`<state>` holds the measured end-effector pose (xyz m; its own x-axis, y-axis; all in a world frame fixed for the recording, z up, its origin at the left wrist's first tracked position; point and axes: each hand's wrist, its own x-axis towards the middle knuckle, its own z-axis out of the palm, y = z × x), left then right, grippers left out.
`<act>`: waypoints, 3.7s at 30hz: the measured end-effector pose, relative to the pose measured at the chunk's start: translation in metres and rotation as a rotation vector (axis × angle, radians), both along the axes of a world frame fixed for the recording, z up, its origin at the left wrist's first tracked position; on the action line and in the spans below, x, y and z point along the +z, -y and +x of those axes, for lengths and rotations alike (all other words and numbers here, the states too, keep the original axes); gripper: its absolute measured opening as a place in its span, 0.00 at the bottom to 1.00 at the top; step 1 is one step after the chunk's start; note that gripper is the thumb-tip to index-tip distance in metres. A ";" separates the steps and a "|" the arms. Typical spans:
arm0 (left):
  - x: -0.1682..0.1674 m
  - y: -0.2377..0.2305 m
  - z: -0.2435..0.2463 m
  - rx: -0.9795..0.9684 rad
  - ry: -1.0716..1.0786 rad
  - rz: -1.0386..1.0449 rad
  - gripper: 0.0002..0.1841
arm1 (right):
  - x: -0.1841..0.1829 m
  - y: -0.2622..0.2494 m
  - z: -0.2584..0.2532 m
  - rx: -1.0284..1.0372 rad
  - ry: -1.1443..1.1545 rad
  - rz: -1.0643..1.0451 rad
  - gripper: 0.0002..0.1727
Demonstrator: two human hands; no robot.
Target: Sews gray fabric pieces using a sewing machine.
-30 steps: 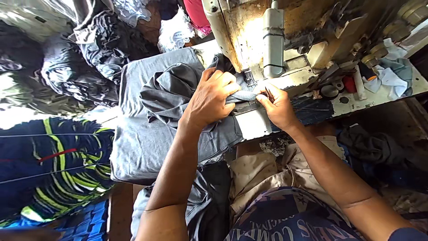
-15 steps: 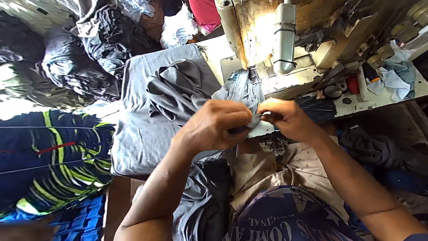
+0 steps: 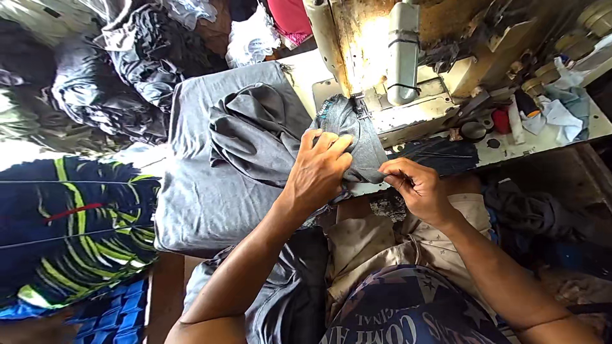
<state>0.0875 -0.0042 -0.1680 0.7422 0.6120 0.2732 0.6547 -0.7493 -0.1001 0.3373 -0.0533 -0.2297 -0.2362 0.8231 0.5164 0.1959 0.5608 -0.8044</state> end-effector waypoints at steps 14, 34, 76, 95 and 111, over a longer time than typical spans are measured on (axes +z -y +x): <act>0.001 -0.008 -0.003 0.009 -0.067 -0.056 0.28 | 0.000 0.001 0.004 -0.012 -0.069 -0.104 0.06; 0.002 -0.029 0.002 0.095 0.046 0.183 0.08 | 0.000 -0.020 -0.003 -0.077 -0.088 -0.151 0.06; -0.050 0.001 0.018 0.011 0.264 0.137 0.14 | 0.005 0.012 0.012 0.004 0.106 0.005 0.06; 0.000 -0.054 0.001 0.024 0.222 0.069 0.10 | 0.004 -0.040 -0.014 -0.125 -0.012 -0.158 0.05; 0.054 0.019 -0.020 -0.368 0.308 -0.252 0.09 | 0.034 -0.034 0.006 0.236 0.211 -0.029 0.08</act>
